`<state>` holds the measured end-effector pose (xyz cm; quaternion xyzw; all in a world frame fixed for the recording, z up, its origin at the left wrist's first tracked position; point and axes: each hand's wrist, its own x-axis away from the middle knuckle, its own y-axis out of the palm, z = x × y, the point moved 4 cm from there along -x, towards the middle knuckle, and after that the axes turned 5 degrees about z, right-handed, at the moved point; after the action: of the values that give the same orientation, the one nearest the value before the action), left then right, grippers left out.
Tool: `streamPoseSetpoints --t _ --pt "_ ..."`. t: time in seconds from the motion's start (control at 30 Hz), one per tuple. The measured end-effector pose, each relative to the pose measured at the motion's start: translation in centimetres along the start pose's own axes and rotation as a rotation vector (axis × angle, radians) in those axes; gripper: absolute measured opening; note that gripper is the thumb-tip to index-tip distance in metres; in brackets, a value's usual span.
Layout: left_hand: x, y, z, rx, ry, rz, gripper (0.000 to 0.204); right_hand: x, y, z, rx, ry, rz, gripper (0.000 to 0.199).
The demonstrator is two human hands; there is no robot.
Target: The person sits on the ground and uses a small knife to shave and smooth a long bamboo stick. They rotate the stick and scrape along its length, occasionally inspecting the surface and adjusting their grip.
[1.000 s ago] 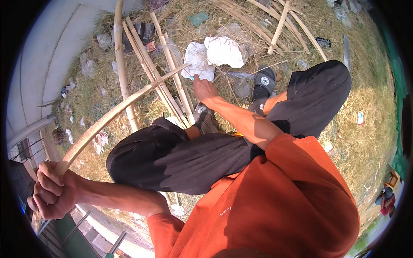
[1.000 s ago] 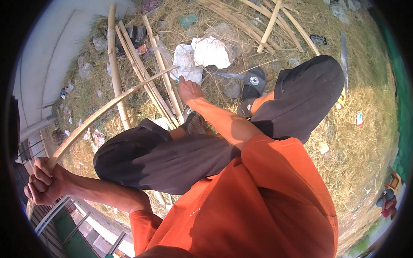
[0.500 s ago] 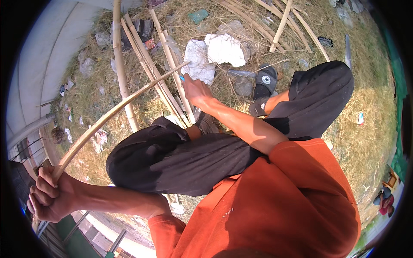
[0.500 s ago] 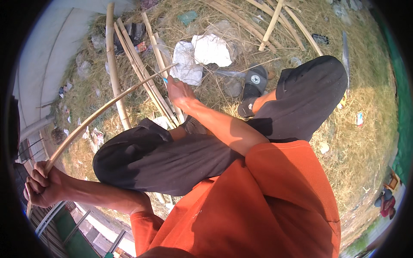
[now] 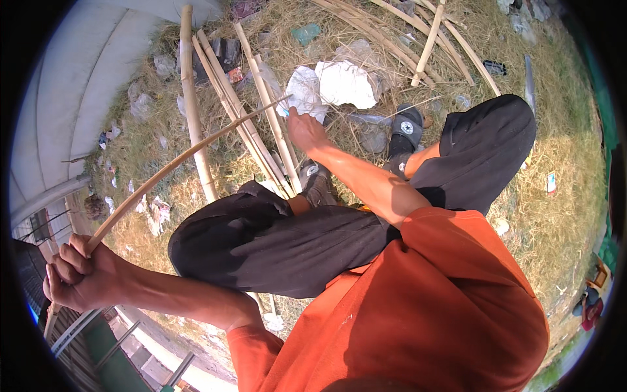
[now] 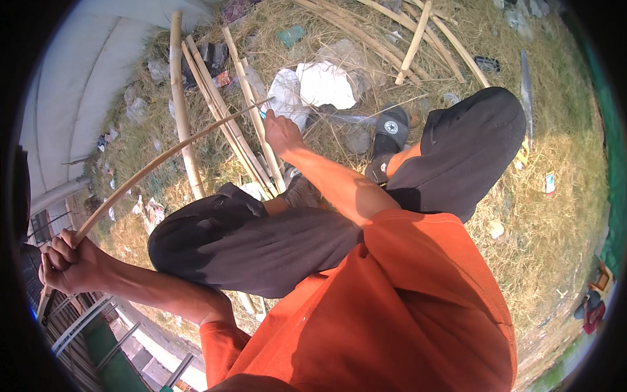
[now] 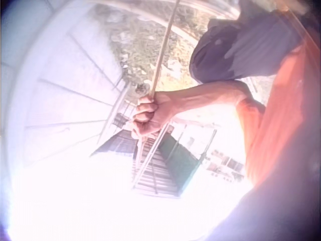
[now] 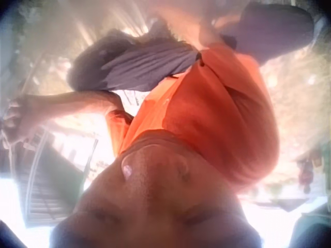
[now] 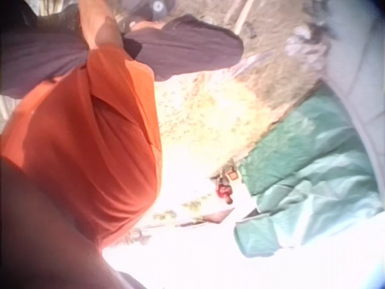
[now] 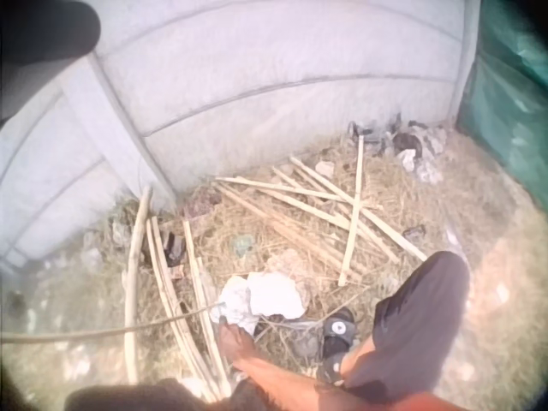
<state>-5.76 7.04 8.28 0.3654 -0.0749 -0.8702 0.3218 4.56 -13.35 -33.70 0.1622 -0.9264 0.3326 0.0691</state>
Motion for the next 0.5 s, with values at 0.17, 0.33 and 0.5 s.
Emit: streamPoseSetpoints --t 0.17,0.33,0.5 --pt "0.2 1.1 0.0 0.026 -0.069 -0.059 0.036 -1.8 3.2 7.4 0.122 0.134 0.058 0.026" --pt "-4.5 -1.9 1.1 -0.007 -0.119 -0.126 0.034 0.7 2.2 10.2 0.186 0.127 0.044 0.028" --pt "-5.9 -0.9 0.5 -0.081 0.041 -0.098 0.023 3.9 -0.1 9.6 0.103 0.251 -0.252 0.035"
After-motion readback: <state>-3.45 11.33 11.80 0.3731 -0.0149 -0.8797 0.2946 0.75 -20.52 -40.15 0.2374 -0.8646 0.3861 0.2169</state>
